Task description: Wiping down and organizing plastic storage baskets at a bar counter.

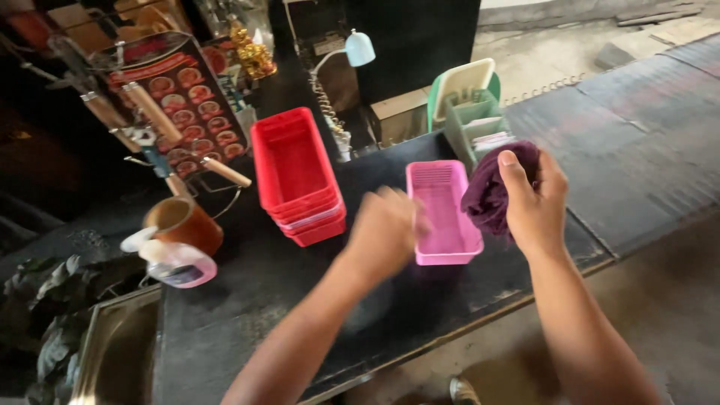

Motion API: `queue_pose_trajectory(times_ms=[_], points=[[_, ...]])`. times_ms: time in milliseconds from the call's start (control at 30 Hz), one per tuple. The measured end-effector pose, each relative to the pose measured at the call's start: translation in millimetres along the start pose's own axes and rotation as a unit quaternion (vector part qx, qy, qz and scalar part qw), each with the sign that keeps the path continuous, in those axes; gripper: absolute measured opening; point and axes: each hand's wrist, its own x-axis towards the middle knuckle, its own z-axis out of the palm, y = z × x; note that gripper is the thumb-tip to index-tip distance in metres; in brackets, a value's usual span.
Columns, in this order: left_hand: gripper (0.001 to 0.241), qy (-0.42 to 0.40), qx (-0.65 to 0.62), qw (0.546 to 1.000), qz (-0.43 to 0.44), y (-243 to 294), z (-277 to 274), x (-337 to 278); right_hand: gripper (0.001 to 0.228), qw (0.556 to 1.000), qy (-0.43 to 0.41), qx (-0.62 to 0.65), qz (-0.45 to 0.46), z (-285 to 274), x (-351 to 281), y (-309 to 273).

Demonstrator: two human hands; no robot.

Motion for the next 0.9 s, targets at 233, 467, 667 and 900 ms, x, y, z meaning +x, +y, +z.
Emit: queue_pose_trajectory(times_ms=[233, 467, 667, 900], points=[[0.016, -0.016, -0.030, 0.998, 0.061, 44, 118, -11, 0.036, 0.999, 0.017, -0.028, 0.013, -44, 3, 44], [0.020, -0.031, -0.228, 0.971, -0.066, 54, 55, -8, 0.041, 0.983, -0.150, 0.105, 0.012, -49, -5, 54], [0.019, 0.013, -0.468, 0.883, -0.043, 66, 18, -16, 0.035, 0.924, -0.343, 0.021, -0.170, -29, 1, 24], [0.030, 0.258, -0.251, 0.905, -0.225, 92, 62, -30, 0.035, 0.938, -0.273, -0.141, -0.163, 22, -27, -25]])
